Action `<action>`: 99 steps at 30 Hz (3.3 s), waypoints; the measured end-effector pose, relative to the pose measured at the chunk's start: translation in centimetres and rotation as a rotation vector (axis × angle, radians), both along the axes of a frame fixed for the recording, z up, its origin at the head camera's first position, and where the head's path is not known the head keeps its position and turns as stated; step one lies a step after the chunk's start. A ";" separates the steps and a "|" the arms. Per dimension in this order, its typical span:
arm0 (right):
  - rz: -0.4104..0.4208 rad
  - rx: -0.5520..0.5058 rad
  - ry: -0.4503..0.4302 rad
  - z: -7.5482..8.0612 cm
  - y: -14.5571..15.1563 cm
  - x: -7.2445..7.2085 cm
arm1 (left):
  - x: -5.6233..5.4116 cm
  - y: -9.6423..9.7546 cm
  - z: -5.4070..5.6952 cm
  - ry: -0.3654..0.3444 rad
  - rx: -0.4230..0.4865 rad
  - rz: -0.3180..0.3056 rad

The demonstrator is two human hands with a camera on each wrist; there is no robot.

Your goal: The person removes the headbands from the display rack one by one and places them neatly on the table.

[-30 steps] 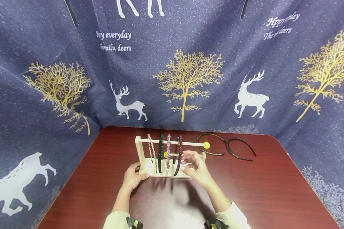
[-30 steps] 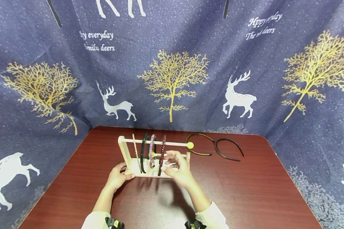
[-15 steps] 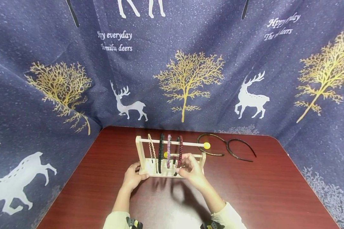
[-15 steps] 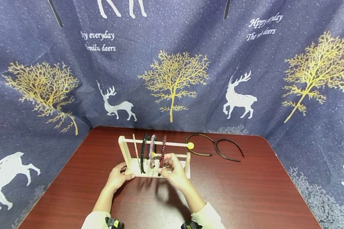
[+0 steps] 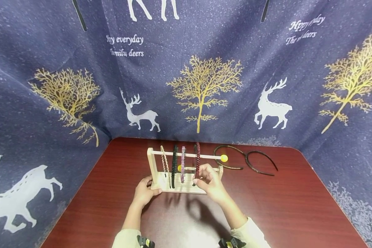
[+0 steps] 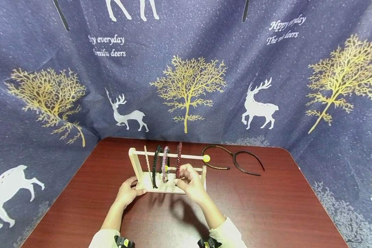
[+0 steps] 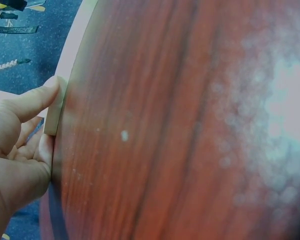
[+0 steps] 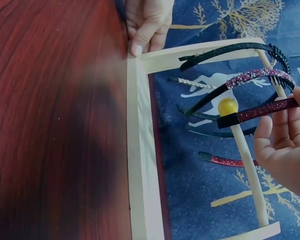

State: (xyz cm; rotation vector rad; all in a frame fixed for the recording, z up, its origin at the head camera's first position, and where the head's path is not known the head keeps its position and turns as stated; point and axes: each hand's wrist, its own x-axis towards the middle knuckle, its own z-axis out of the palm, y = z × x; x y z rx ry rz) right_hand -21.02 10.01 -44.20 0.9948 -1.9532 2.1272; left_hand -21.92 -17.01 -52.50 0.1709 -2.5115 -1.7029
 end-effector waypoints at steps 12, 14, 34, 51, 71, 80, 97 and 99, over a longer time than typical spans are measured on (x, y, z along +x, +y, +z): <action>-0.091 0.054 0.103 1.6 3.4 0.1 | 0.2 0.0 0.6 -0.009 0.023 -0.009; -0.088 0.036 0.118 1.6 4.0 0.0 | 0.2 0.0 0.5 -0.012 0.014 -0.010; -0.115 -0.069 0.068 3.2 6.7 0.1 | 0.2 0.0 0.3 -0.013 0.013 -0.009; -0.150 -0.163 0.046 3.8 8.8 0.4 | 0.1 0.2 0.1 -0.026 0.011 -0.008; -0.272 -0.179 0.041 2.3 12.0 1.0 | 0.1 -0.1 0.6 -0.042 0.019 -0.007; -0.446 -0.124 0.004 1.1 13.2 2.1 | -0.1 -0.3 1.0 -0.023 -0.013 -0.018; -0.590 0.314 -0.026 0.2 13.7 3.7 | -0.3 -0.1 0.8 -0.042 -0.007 -0.022; -0.594 0.359 -0.016 -0.1 13.7 3.7 | -0.3 -0.1 0.7 -0.041 -0.003 -0.016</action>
